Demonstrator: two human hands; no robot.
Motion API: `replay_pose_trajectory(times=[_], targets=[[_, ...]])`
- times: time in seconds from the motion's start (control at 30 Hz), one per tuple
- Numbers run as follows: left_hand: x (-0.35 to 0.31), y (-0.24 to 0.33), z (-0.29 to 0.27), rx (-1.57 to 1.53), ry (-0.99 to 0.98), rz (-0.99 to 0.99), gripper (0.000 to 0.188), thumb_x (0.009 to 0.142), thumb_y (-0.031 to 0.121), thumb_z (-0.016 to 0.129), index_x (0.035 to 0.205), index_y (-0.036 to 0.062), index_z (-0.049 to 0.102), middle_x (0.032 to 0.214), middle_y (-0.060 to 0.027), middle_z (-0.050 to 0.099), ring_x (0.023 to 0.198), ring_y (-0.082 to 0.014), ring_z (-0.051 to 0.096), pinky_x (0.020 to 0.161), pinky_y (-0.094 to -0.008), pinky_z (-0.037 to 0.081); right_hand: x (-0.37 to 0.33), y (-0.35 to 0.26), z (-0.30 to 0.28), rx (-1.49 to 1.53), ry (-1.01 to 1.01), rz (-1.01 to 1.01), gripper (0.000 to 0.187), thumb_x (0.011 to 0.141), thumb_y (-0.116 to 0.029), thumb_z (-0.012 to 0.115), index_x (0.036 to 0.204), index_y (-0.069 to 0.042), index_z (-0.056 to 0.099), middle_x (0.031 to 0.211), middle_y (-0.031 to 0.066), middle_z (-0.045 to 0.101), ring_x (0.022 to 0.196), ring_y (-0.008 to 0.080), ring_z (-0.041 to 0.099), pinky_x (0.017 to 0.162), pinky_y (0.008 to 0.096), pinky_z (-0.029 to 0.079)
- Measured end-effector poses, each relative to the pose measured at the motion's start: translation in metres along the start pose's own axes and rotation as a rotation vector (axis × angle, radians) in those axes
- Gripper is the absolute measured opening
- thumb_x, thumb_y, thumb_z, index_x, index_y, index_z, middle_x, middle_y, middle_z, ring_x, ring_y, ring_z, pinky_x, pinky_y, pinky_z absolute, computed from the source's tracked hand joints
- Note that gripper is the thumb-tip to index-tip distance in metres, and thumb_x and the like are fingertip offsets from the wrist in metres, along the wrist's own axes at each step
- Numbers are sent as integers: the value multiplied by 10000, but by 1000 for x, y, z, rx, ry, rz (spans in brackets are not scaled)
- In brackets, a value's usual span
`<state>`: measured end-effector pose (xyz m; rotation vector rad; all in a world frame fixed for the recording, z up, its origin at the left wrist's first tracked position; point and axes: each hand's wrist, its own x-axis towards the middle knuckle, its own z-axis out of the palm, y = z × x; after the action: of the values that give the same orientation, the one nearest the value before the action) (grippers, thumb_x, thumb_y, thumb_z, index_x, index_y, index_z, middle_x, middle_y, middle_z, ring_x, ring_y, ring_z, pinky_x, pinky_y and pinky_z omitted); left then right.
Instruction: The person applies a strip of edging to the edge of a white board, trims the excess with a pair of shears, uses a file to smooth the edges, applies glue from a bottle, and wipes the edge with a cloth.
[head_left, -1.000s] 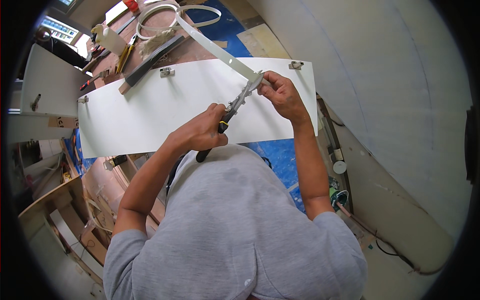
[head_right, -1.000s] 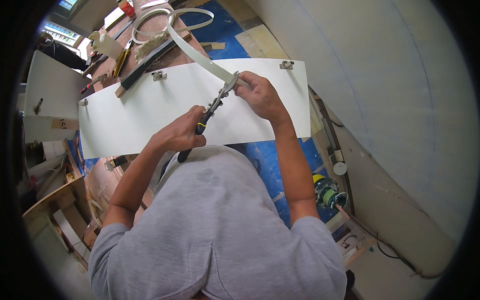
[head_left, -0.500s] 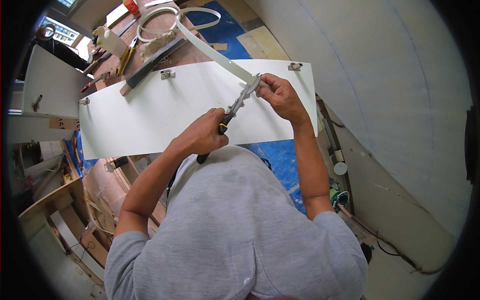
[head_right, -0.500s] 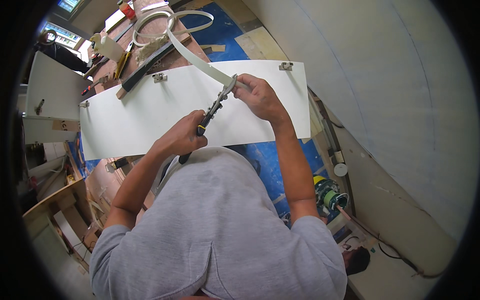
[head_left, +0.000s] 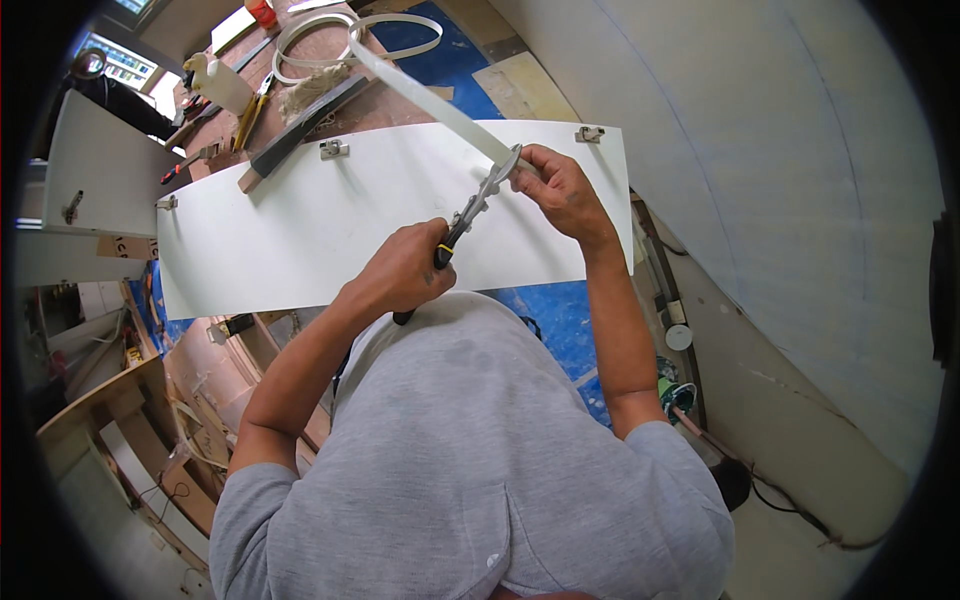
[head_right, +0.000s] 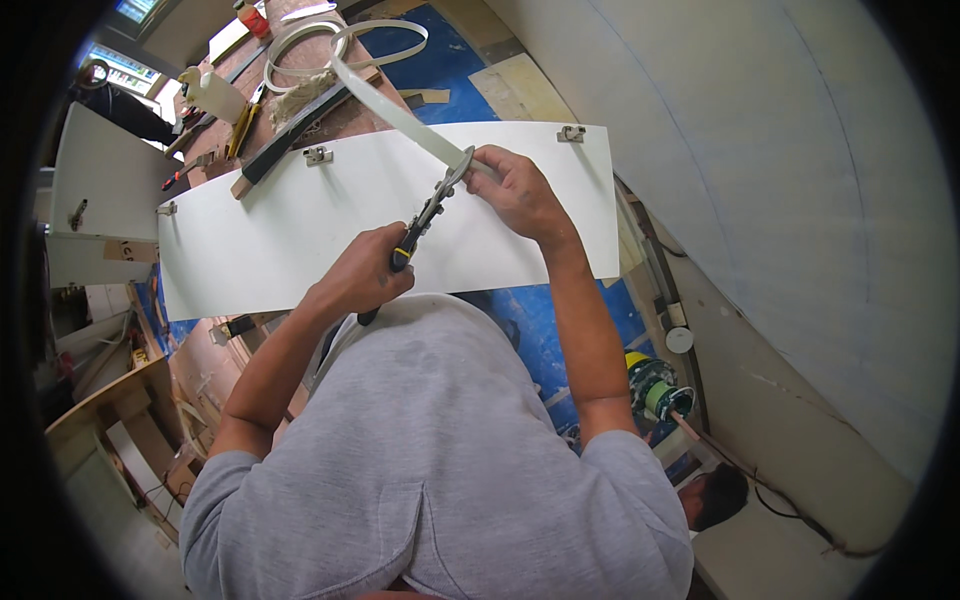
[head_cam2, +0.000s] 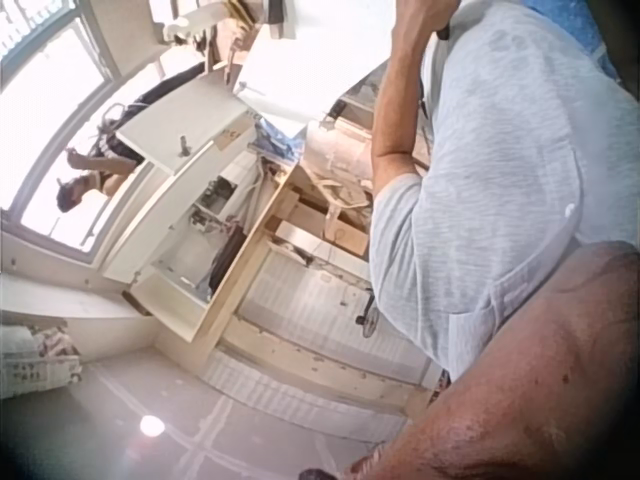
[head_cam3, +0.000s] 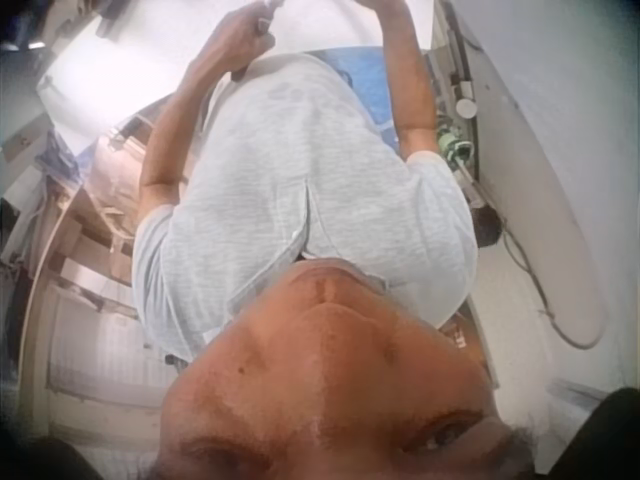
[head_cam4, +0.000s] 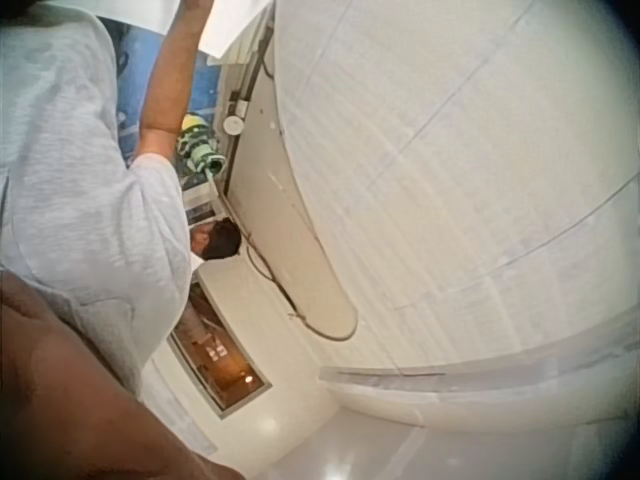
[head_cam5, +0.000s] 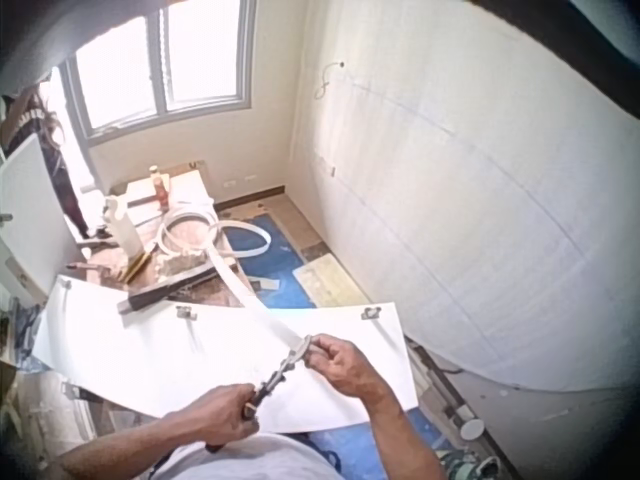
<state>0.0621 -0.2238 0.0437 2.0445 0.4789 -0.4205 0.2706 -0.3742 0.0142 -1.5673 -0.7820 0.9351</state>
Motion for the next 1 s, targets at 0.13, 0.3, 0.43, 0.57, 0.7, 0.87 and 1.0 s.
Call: replay_pose_trajectory(times=[0.13,0.3,0.43,0.57,0.7,0.87,1.0], targets=[[-3,8,-6,-88,-4,-129,327,760,159,741,940,0,519,865,-175,580,825,-283,553,786,-405,454,7,9,-5,40,-7,16,191,991,-135,635,1085,20,694,888,16,664,861,96,576,844,266,476],[-13,-50,-25,-261,43,14,426,710,149,755,1068,37,552,939,-81,566,858,-237,549,815,-360,448,11,4,-11,-133,31,-12,217,984,-177,658,1110,-7,701,900,43,681,870,123,594,864,290,482],[-27,-130,-71,-418,233,-30,470,706,149,721,1143,62,572,999,-45,571,866,-188,556,817,-320,448,15,0,-3,-139,60,-33,243,967,-191,678,1142,-26,707,932,52,695,919,146,623,891,299,484],[-41,-206,-142,-456,564,-195,429,760,217,769,1076,37,542,955,-56,535,871,-164,516,804,-314,446,21,-17,22,-188,102,-19,300,916,-117,712,1199,-17,705,1025,80,726,961,173,653,927,331,508],[-47,-322,-214,6,875,-419,611,706,371,807,1109,0,535,1017,-170,604,961,-306,605,860,-410,500,20,-33,42,-286,32,-33,162,883,-6,728,1041,21,707,947,100,748,836,162,700,743,307,562],[-54,-382,-274,354,798,-653,677,664,398,826,1200,88,555,1190,-206,597,1144,-372,596,985,-497,446,5,-67,67,-446,139,-209,123,866,15,768,977,11,716,855,106,742,795,174,708,733,301,558],[-28,-420,-306,599,734,-336,721,635,422,856,1225,109,585,1203,-177,599,1190,-368,576,1054,-508,392,-9,-87,79,-243,278,-188,124,871,73,734,959,-4,693,883,107,730,846,195,710,799,311,556]])
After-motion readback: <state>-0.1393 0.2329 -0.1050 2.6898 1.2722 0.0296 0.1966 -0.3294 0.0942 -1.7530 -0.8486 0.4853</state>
